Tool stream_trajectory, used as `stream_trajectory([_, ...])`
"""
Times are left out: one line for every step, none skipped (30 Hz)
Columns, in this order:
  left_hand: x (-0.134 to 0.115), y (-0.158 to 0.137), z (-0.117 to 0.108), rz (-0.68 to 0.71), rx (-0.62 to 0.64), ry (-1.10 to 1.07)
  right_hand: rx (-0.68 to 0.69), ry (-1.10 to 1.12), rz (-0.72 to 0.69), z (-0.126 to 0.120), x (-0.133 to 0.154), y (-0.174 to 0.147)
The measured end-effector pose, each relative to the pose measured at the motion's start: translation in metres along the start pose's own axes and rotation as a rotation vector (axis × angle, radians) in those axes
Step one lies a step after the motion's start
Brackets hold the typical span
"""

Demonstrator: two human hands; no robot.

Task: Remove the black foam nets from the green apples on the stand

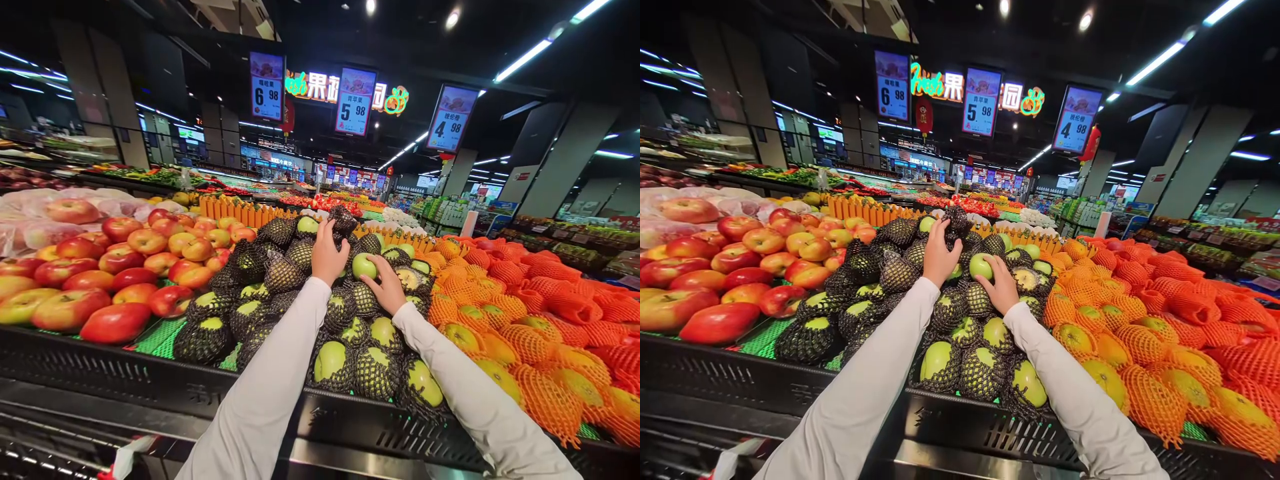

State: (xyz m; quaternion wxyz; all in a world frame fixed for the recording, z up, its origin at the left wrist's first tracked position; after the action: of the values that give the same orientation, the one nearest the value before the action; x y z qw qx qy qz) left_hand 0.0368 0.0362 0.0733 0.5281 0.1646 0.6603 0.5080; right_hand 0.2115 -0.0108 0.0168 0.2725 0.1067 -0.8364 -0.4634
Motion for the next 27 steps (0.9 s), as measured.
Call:
stream_trajectory([0.0,0.0,0.0,0.001,0.006,0.008,0.005,0.004,-0.001,-0.001,0.001,0.002])
stream_trajectory([0.0,0.0,0.0,-0.002,0.01,0.014,0.02,0.006,-0.006,-0.001,0.002,0.006])
stream_trajectory([0.0,0.0,-0.001,-0.009,0.007,0.018,0.045,0.002,-0.015,-0.001,0.004,0.011])
stream_trajectory([0.0,0.0,-0.002,-0.023,-0.003,0.017,0.079,-0.011,-0.021,-0.001,0.006,0.017])
stream_trajectory([0.001,0.001,-0.003,-0.045,-0.02,0.006,0.111,-0.03,-0.019,0.0,0.007,0.023])
stream_trajectory([0.002,0.002,-0.004,-0.081,-0.039,-0.02,0.127,-0.045,-0.007,-0.001,0.007,0.03])
stream_trajectory([0.005,0.002,-0.005,-0.132,-0.057,-0.068,0.111,-0.044,0.017,-0.003,0.007,0.038])
stream_trajectory([0.009,0.002,-0.004,-0.202,-0.067,-0.14,0.055,-0.016,0.054,-0.006,0.007,0.045])
stream_trajectory([0.013,0.002,-0.001,-0.285,-0.058,-0.232,-0.034,0.048,0.104,-0.011,0.006,0.051])
stream_trajectory([0.017,0.0,0.005,-0.369,-0.03,-0.336,-0.137,0.149,0.171,-0.017,0.003,0.055])
stream_trajectory([0.018,-0.002,0.011,-0.444,0.012,-0.446,-0.227,0.264,0.244,-0.02,-0.001,0.057])
stream_trajectory([0.018,-0.004,0.017,-0.5,0.061,-0.55,-0.287,0.367,0.314,-0.02,-0.006,0.056])
stream_trajectory([0.016,-0.006,0.023,-0.533,0.109,-0.64,-0.31,0.456,0.381,-0.017,-0.01,0.054])
stream_trajectory([0.012,-0.008,0.026,-0.546,0.147,-0.716,-0.3,0.537,0.44,-0.013,-0.014,0.052])
stream_trajectory([0.009,-0.009,0.028,-0.547,0.173,-0.778,-0.272,0.609,0.488,-0.008,-0.016,0.05])
stream_trajectory([0.006,-0.01,0.029,-0.544,0.189,-0.827,-0.234,0.678,0.522,-0.004,-0.016,0.048])
stream_trajectory([0.003,-0.011,0.029,-0.544,0.201,-0.865,-0.201,0.749,0.546,0.0,-0.015,0.047])
stream_trajectory([0.001,-0.012,0.029,-0.547,0.211,-0.896,-0.174,0.821,0.567,0.002,-0.014,0.046])
stream_trajectory([0.0,-0.012,0.03,-0.551,0.219,-0.923,-0.157,0.876,0.58,0.003,-0.012,0.045])
stream_trajectory([-0.001,-0.013,0.03,-0.553,0.229,-0.944,-0.152,0.903,0.584,0.003,-0.011,0.044])
stream_trajectory([-0.002,-0.014,0.03,-0.553,0.239,-0.958,-0.157,0.914,0.589,0.002,-0.011,0.043])
stream_trajectory([-0.003,-0.014,0.031,-0.549,0.246,-0.964,-0.168,0.914,0.595,0.001,-0.011,0.043])
stream_trajectory([-0.002,-0.014,0.031,-0.544,0.25,-0.958,-0.18,0.908,0.601,0.0,-0.012,0.042])
stream_trajectory([-0.001,-0.015,0.032,-0.549,0.254,-0.939,-0.196,0.907,0.607,-0.002,-0.013,0.042])
stream_trajectory([0.003,-0.016,0.034,-0.57,0.258,-0.909,-0.216,0.92,0.617,-0.005,-0.014,0.043])
stream_trajectory([0.007,-0.019,0.036,-0.607,0.26,-0.871,-0.241,0.95,0.63,-0.009,-0.015,0.043])
stream_trajectory([0.013,-0.022,0.039,-0.656,0.259,-0.826,-0.263,0.991,0.646,-0.013,-0.016,0.044])
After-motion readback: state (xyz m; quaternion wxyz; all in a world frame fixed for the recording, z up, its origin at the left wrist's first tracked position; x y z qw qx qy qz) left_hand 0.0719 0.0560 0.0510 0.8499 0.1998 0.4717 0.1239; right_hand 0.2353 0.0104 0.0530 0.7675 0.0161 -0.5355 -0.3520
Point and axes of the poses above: each hand's wrist, its own y-axis towards the middle knuckle, its own z-axis out of the palm, x = y × z, the point moved 8 cm from there along y, towards the middle knuckle, and after that the axes turned 15 degrees about -x, right-handed, at the moved point
